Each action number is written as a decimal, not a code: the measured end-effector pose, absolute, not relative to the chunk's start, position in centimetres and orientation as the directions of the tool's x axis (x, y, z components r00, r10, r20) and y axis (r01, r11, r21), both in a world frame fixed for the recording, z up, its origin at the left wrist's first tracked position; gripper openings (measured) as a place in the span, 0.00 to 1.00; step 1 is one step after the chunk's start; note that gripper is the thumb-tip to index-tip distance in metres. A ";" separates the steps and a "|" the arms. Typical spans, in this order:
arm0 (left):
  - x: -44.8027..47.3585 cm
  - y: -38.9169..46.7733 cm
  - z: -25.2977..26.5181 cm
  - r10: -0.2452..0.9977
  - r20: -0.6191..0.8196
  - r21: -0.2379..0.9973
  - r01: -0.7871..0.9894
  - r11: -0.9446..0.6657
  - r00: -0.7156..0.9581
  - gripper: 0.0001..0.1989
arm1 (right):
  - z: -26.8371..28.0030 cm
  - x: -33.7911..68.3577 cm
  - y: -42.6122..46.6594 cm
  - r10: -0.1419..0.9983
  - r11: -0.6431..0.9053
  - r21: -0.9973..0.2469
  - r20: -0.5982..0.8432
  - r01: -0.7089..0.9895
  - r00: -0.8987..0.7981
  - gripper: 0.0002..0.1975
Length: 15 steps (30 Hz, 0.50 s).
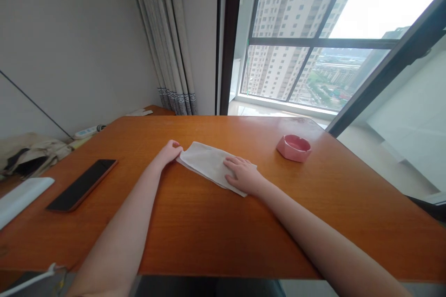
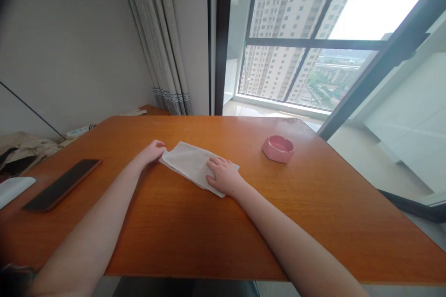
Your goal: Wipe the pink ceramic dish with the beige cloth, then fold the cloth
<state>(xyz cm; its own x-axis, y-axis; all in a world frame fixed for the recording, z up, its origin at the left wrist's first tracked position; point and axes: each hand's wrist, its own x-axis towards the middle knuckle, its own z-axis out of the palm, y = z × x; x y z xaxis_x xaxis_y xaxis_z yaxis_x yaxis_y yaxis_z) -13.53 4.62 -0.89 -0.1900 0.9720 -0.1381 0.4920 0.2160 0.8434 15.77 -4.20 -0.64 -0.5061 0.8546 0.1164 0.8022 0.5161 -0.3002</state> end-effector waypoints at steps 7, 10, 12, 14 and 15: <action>-12.0 4.5 -2.2 0.994 0.099 0.576 0.811 -0.103 0.055 0.23 | -0.7 20.5 -0.7 0.860 0.505 -0.318 0.099 0.803 -0.501 0.25; -10.7 3.7 -1.9 0.963 0.059 0.582 0.775 -0.247 0.262 0.25 | -0.8 22.0 -0.1 0.917 0.400 -0.320 0.137 0.859 -0.375 0.24; -9.9 3.1 -1.4 0.935 0.035 0.552 0.772 -0.313 0.354 0.22 | -0.7 23.0 0.1 0.969 0.237 -0.304 0.144 0.923 -0.201 0.26; -9.2 2.6 -1.1 0.923 0.037 0.513 0.786 -0.346 0.383 0.16 | -0.5 24.0 0.2 0.994 0.064 -0.283 0.106 0.957 -0.036 0.27; -8.9 2.4 -0.9 0.928 0.044 0.516 0.787 -0.338 0.371 0.14 | -0.4 24.3 0.2 0.997 0.007 -0.287 0.070 0.958 0.014 0.26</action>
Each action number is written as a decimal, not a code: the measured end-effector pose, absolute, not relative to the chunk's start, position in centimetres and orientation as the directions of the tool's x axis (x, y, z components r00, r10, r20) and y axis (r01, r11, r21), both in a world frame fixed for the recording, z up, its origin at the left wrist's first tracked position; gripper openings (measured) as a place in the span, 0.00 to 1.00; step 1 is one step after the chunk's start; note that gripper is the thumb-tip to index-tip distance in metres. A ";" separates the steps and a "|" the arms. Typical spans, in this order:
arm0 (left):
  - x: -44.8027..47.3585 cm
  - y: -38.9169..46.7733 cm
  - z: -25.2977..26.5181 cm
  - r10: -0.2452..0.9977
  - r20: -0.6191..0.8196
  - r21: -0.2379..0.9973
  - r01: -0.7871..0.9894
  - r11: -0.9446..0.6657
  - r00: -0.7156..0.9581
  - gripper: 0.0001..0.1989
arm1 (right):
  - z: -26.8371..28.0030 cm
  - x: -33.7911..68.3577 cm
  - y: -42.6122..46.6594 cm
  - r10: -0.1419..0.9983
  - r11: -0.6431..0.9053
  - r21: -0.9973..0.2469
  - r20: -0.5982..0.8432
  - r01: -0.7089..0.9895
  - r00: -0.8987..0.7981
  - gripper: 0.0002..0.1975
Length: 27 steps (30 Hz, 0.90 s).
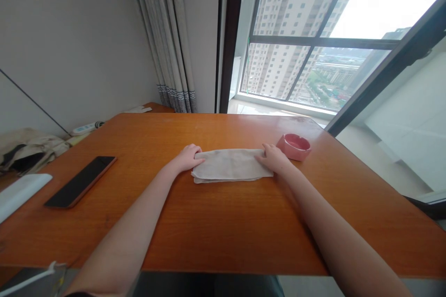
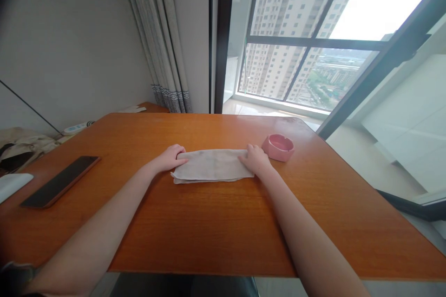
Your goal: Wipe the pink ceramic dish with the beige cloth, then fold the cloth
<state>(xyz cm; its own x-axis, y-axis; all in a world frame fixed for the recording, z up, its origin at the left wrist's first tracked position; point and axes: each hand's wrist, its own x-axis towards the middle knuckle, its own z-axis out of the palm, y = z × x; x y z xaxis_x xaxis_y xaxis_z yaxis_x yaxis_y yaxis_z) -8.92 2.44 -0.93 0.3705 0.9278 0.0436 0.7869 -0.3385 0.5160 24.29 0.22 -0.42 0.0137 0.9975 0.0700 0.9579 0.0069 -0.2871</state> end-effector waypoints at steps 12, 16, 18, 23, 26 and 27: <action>-8.6 2.6 -1.9 0.975 0.221 0.595 0.789 -0.151 0.020 0.15 | 0.4 22.0 -0.3 0.968 -0.251 -0.863 -0.232 0.438 0.098 0.21; -8.7 2.5 -2.2 0.967 0.254 0.561 0.813 -0.156 0.010 0.16 | 1.1 22.7 -1.2 0.901 -0.318 -0.872 -0.400 0.372 -0.168 0.40; -8.8 2.5 -2.2 0.961 0.276 0.533 0.827 -0.176 0.027 0.18 | 1.2 23.2 -1.3 0.896 -0.256 -0.827 -0.397 0.500 -0.199 0.40; -9.0 2.1 -0.9 0.915 0.393 0.342 0.910 -0.236 0.090 0.23 | 0.8 23.5 -0.5 0.998 -0.037 -0.420 -0.068 0.907 0.010 0.15; -8.0 1.0 0.1 0.920 0.294 0.360 0.861 -0.358 0.260 0.14 | 0.2 22.5 -0.2 0.981 0.103 -0.330 0.188 0.938 -0.041 0.09; -7.4 0.4 0.3 0.908 0.230 0.400 0.816 -0.416 0.350 0.13 | -0.1 22.1 -0.2 0.971 0.173 -0.346 0.217 0.922 -0.101 0.08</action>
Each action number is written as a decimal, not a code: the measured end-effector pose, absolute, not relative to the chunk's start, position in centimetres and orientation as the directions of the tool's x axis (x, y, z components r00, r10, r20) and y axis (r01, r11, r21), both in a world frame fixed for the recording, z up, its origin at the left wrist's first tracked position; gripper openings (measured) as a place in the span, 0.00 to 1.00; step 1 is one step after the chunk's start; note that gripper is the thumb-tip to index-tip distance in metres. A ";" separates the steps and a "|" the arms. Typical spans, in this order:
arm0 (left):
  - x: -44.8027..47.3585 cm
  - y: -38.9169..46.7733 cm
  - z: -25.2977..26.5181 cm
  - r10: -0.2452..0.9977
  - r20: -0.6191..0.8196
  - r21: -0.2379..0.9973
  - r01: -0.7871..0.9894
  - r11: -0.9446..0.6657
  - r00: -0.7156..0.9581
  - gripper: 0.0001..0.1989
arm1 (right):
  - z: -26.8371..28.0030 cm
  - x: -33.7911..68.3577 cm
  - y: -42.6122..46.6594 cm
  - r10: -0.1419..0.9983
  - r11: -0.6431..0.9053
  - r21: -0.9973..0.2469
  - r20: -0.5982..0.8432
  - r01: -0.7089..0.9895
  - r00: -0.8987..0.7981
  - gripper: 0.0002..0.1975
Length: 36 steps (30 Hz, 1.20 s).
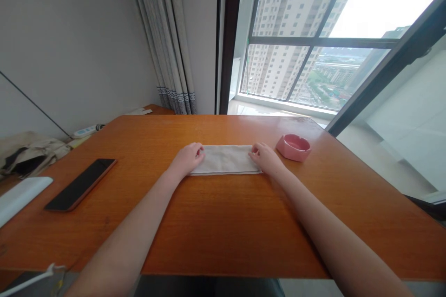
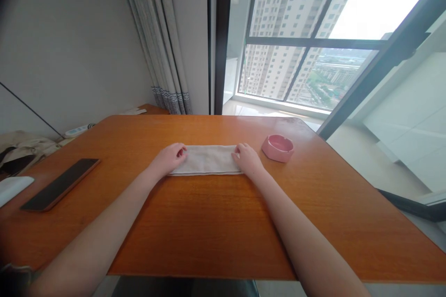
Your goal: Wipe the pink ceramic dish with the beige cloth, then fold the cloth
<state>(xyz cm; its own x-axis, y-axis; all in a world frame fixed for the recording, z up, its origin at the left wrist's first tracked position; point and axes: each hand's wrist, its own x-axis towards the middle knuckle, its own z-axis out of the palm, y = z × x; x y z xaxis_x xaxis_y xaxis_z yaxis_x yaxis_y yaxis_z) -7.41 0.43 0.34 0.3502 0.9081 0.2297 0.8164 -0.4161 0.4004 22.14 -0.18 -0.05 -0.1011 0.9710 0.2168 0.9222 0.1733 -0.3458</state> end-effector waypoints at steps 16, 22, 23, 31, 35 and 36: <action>-3.6 -2.4 0.4 0.727 0.128 0.401 0.635 -0.660 0.675 0.09 | 1.4 19.8 -2.4 0.874 0.453 -0.368 0.002 0.812 -0.487 0.06; -3.4 -2.7 0.8 0.704 0.095 0.507 0.574 -0.643 0.704 0.09 | 1.6 19.9 -2.3 0.864 0.419 -0.458 -0.065 0.784 -0.499 0.07; -3.5 -2.5 0.9 0.712 0.105 0.530 0.567 -0.631 0.695 0.09 | 1.4 19.8 -2.1 0.884 0.419 -0.469 0.013 0.778 -0.468 0.10; -6.7 0.5 -1.8 0.972 0.118 0.310 0.922 -0.231 0.204 0.24 | -2.3 19.5 -0.1 0.960 0.279 -0.253 0.090 0.927 -0.264 0.28; -8.7 1.0 -1.7 0.992 0.124 0.209 0.978 0.006 -0.033 0.25 | -3.4 20.0 0.2 0.990 0.142 -0.207 0.027 0.968 -0.140 0.33; -9.0 1.1 -1.4 0.990 0.124 0.198 0.979 0.039 -0.065 0.24 | -3.5 20.0 0.2 0.991 0.131 -0.200 0.029 0.971 -0.128 0.33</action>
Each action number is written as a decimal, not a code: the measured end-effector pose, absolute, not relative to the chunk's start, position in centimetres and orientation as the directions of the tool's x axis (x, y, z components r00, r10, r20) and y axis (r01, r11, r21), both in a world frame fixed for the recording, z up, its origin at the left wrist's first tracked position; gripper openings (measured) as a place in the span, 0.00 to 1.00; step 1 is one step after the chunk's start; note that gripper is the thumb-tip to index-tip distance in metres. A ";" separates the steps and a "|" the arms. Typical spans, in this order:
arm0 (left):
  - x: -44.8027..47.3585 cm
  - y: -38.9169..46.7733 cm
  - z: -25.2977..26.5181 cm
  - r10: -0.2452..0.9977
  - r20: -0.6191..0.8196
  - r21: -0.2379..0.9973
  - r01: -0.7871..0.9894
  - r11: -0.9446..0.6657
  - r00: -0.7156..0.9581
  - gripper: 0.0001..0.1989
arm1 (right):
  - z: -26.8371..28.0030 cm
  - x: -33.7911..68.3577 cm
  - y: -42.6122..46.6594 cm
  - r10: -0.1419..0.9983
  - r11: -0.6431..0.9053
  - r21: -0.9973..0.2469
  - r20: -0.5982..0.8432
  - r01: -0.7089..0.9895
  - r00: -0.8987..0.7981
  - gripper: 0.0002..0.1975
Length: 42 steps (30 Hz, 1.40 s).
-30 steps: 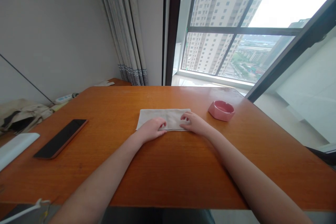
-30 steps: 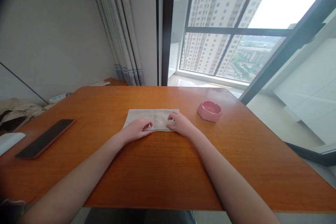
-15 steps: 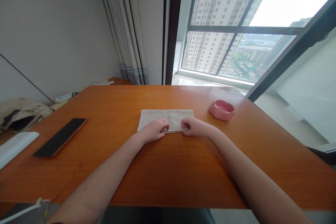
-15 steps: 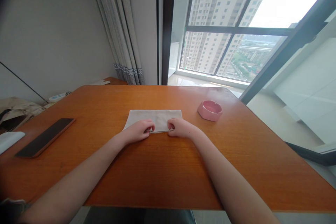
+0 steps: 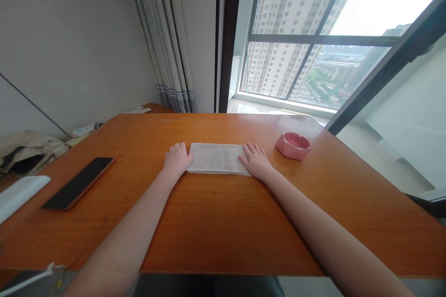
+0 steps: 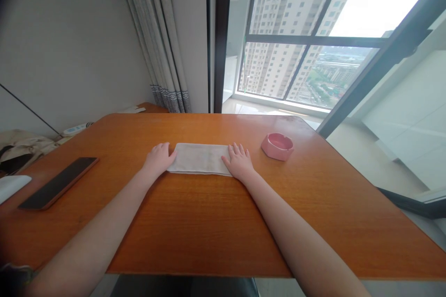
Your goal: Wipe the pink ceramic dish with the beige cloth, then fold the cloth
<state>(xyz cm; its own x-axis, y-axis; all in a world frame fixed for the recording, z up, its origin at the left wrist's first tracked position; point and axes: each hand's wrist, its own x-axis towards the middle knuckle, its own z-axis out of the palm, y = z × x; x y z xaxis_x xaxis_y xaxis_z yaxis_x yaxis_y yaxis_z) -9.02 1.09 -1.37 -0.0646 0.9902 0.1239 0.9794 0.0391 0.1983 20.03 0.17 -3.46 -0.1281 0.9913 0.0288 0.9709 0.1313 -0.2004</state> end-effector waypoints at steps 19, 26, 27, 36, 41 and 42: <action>-7.8 0.1 2.1 0.822 0.567 0.571 0.749 -0.337 -0.062 0.13 | -3.4 18.6 -0.5 0.915 0.384 -0.371 0.274 0.845 -0.296 0.23; 0.6 -2.6 -1.0 0.688 0.470 0.427 0.540 -0.725 0.553 0.15 | -3.6 18.6 -0.3 0.909 0.395 -0.361 0.284 0.845 -0.304 0.22; 0.8 -2.7 -1.3 0.681 0.448 0.420 0.536 -0.732 0.579 0.15 | -3.6 18.6 -0.2 0.907 0.401 -0.365 0.284 0.840 -0.310 0.22; -0.7 -2.4 -0.3 0.745 0.332 0.409 0.623 -0.667 0.579 0.25 | -3.8 19.3 0.3 0.906 0.343 -0.578 0.411 0.740 -0.100 0.25; -3.3 0.4 -1.5 0.909 0.116 0.305 0.857 -0.416 0.400 0.29 | -2.1 17.0 -2.0 0.827 0.527 -0.427 0.457 0.734 -0.328 0.23; -3.6 0.8 -2.0 0.918 0.077 0.288 0.873 -0.393 0.388 0.29 | -2.0 16.3 -2.5 0.828 0.538 -0.392 0.413 0.746 -0.380 0.24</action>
